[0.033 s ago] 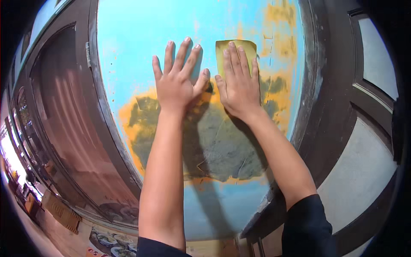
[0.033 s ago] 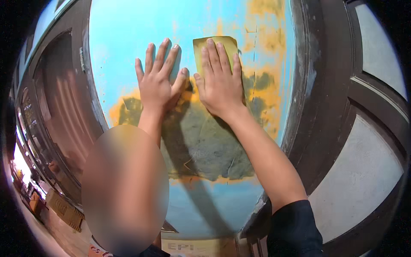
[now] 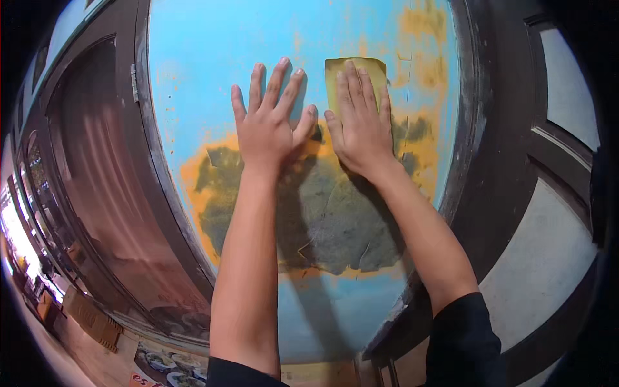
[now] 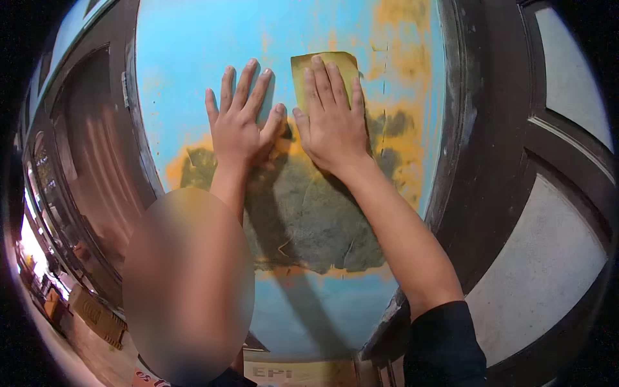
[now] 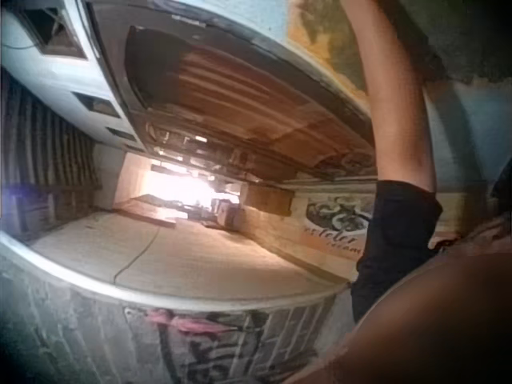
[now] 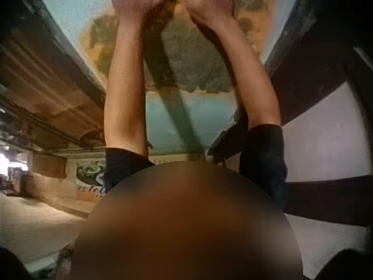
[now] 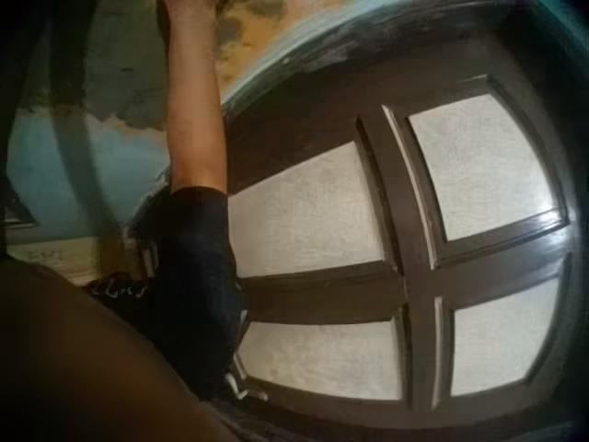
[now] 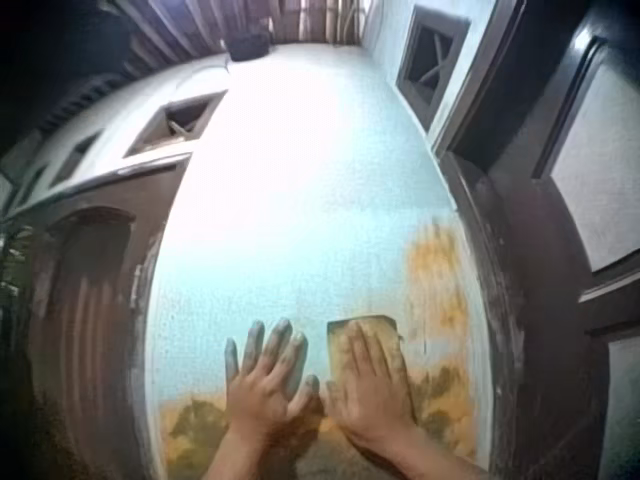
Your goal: Sanding a painted ceiling surface with a piece of sandpaper.
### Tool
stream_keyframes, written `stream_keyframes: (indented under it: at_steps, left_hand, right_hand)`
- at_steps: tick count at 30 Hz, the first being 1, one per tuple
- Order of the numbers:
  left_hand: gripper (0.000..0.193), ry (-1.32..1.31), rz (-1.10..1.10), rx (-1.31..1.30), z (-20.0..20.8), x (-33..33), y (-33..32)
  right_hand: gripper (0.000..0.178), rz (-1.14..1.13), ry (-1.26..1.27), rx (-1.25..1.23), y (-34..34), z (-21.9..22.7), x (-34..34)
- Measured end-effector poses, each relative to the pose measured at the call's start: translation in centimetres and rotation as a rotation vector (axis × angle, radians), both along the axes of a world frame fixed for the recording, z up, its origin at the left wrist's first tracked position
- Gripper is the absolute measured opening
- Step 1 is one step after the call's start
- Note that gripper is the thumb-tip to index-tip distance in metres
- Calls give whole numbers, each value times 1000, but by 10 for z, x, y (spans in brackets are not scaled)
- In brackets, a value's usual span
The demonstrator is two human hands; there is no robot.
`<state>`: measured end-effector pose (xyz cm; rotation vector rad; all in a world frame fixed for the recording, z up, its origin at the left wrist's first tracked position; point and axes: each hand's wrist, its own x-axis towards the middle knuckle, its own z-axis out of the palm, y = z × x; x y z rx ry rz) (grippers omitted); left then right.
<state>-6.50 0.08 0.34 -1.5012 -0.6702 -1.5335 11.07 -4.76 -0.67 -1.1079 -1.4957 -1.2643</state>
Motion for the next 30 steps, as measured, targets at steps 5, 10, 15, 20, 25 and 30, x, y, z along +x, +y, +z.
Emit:
stream_keyframes:
  at_steps: [5,10,15,20,25,30]
  left_hand:
    - [59,34,-1,-46,4,-3,-4]
    - [62,40,-1,-51,2,-31,1]
    - [62,-32,61,-91,-11,-50,6]
    - [65,-60,41,-154,-22,-50,3]
    - [60,-83,20,-120,-26,-51,3]
    - [60,-82,18,-107,-26,-51,6]
  right_hand:
    - [65,-31,-31,134,7,34,0]
    - [66,-19,23,29,4,-16,-18]
    - [67,-62,11,-23,1,-25,-24]
    - [65,-56,-18,52,10,17,-24]
    - [66,-57,22,63,13,3,-32]
    - [66,-53,16,21,8,-23,-36]
